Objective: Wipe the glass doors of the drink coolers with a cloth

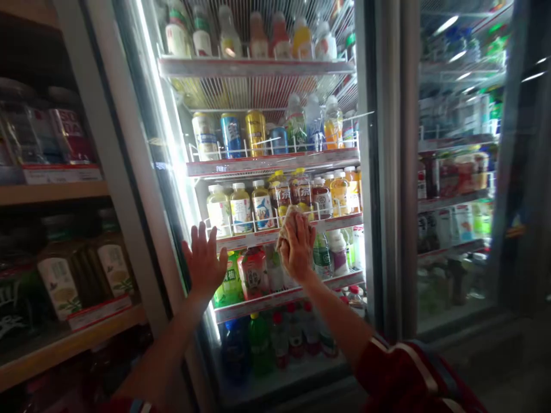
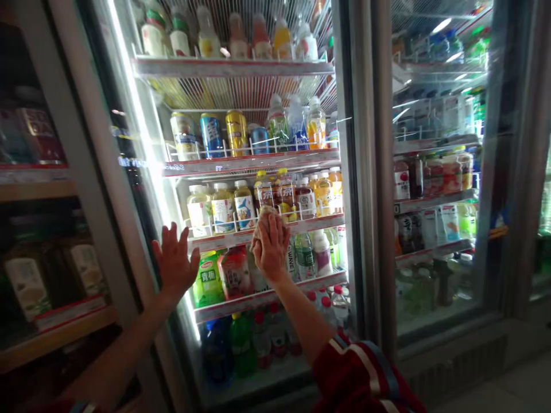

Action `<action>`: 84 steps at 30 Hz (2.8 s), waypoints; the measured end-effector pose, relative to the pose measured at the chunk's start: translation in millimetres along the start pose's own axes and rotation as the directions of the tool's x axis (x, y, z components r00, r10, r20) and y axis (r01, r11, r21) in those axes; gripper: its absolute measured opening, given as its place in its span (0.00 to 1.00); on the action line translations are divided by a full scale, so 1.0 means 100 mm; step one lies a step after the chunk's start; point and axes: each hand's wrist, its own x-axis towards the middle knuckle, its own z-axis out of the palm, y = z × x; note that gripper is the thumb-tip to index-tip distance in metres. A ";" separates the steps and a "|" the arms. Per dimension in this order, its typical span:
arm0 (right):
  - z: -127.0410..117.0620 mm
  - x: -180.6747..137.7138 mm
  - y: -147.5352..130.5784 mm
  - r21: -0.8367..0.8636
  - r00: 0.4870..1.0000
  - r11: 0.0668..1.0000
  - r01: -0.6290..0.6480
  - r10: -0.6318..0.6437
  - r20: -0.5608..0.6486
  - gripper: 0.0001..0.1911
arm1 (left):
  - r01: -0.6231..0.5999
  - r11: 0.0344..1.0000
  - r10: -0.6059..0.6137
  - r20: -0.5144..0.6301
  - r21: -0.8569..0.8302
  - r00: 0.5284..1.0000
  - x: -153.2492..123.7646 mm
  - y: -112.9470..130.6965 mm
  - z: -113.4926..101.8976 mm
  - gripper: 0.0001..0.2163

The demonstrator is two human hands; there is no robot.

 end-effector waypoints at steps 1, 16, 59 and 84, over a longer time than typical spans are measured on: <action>0.00 -0.03 -0.05 0.006 0.999 1.000 0.030 -0.030 0.018 0.29 | 0.009 1.000 -0.009 -0.011 -0.004 1.000 0.00 0.02 0.01 0.27; -0.08 -0.13 0.19 0.032 0.999 0.998 -0.046 0.046 -0.005 0.31 | 0.014 1.000 -0.014 0.003 0.008 1.000 -0.08 0.02 0.03 0.28; -0.14 -0.46 -0.34 0.156 0.987 0.988 0.008 -0.032 0.156 0.30 | -0.109 0.990 0.110 -0.008 0.091 0.994 -0.53 -0.11 -0.13 0.20; -0.19 -0.62 -0.65 0.344 0.958 0.935 0.090 -0.176 0.226 0.27 | -0.068 0.998 0.069 0.057 -0.014 0.996 -0.69 0.16 -0.01 0.24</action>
